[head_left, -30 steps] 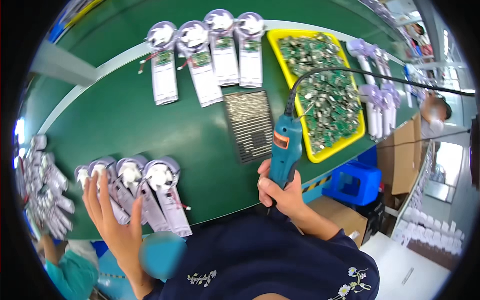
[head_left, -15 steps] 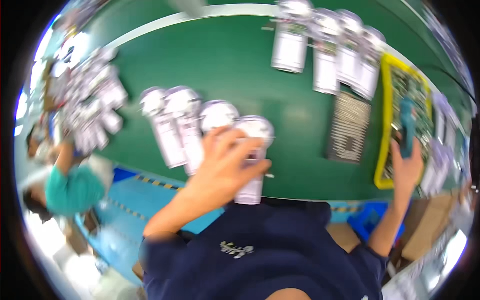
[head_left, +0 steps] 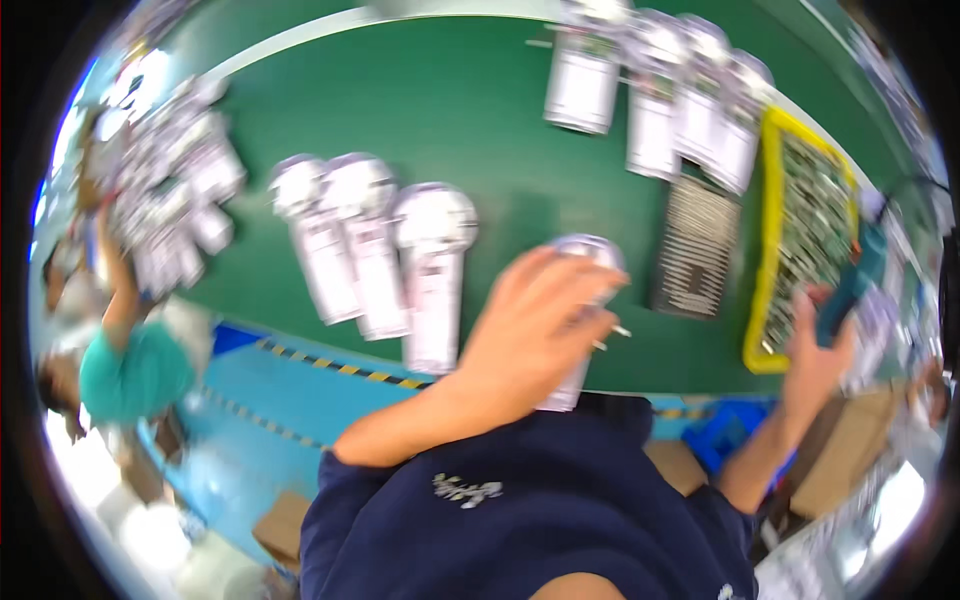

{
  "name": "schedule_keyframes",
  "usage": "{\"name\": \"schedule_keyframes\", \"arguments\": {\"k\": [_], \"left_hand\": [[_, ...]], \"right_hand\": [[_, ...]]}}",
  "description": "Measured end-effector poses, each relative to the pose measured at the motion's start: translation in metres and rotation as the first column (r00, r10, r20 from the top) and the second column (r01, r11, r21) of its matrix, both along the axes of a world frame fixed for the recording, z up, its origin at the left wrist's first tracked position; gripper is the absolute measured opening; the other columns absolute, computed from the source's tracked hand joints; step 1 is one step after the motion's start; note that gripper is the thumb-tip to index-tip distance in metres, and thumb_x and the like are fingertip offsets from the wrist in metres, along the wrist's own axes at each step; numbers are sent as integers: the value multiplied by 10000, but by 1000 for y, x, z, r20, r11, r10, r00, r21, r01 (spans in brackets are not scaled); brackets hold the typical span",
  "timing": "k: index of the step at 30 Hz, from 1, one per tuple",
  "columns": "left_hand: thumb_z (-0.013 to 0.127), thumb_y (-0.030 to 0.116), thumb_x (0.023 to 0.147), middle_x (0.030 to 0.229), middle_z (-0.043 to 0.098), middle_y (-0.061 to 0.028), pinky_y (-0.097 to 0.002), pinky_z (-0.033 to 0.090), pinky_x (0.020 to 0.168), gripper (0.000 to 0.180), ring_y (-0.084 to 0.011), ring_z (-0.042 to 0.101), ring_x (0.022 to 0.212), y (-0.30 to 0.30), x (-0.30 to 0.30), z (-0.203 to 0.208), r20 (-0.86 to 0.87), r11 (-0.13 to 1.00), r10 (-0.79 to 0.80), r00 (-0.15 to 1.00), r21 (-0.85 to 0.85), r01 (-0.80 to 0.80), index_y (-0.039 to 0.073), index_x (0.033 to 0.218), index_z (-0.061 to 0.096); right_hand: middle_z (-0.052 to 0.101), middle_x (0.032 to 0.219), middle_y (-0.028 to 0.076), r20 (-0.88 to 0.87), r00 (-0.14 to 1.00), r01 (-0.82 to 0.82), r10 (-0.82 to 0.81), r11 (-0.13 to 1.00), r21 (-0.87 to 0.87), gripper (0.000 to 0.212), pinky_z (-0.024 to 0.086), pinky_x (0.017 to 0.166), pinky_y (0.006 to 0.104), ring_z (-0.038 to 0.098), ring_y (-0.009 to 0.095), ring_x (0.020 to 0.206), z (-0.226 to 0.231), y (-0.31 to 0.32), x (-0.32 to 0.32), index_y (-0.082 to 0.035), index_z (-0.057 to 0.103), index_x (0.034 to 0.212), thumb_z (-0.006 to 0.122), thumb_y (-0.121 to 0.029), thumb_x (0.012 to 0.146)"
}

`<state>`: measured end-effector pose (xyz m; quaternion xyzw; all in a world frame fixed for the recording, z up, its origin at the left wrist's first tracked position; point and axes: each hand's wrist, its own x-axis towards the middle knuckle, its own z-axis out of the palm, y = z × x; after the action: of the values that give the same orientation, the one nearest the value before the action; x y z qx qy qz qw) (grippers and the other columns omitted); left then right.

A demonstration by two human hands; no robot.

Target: Assemble handheld fans by installing PCBs and fastening them with an electric screwdriver at an assembly line.

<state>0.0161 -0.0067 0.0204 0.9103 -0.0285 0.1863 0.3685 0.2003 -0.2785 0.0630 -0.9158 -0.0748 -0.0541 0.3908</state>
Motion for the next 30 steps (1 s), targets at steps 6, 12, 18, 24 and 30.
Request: {"name": "schedule_keyframes", "arguments": {"k": [6, 12, 18, 24, 30], "left_hand": [[727, -45, 703, 1176, 656, -73, -384, 402, 866, 229, -307, 511, 1028, -23, -4, -5, 22, 937, 350, 937, -29, -349, 58, 904, 686], [646, -131, 750, 975, 729, -83, -319, 436, 701, 268, -207, 525, 748, -37, -18, -28, 52, 895, 342, 938, -322, -309, 28, 952, 570], [640, -107, 809, 858, 656, -94, -281, 452, 622, 233, -196, 554, 677, -42, -27, -31, -66, 702, 287, 956, -665, -256, 9, 993, 558], [788, -38, 650, 896, 604, -73, -311, 488, 656, 459, -226, 569, 775, -24, -19, -23, -51, 871, 125, 991, -473, -134, 24, 1091, 676], [855, 40, 606, 944, 610, -76, -337, 490, 694, 488, -258, 586, 821, -27, -21, -28, -5, 890, 162, 987, -431, -148, 21, 1064, 686]], "right_hand": [[660, 896, 101, -504, 764, 118, 402, 682, 722, 264, 373, 448, 198, 500, 56, 512, -1, 74, -77, 23, 574, 1021, 681, 92, 790], [652, 1019, 164, -530, 674, 197, 515, 566, 801, 386, 411, 448, 209, 523, 77, 533, -29, 80, -106, 11, 497, 1159, 671, 109, 828], [671, 1031, 146, -632, 592, 251, 500, 631, 734, 349, 428, 460, 204, 549, 69, 570, -30, 89, -112, 3, 514, 1155, 677, 77, 855], [670, 1035, 144, -630, 600, 223, 493, 653, 723, 301, 440, 468, 200, 561, 76, 583, -32, 95, -125, -3, 522, 1127, 685, 32, 877], [665, 1029, 156, -637, 633, 306, 441, 613, 729, 274, 437, 470, 217, 544, 84, 556, -33, 98, -128, -9, 507, 1102, 679, 17, 890]]}}
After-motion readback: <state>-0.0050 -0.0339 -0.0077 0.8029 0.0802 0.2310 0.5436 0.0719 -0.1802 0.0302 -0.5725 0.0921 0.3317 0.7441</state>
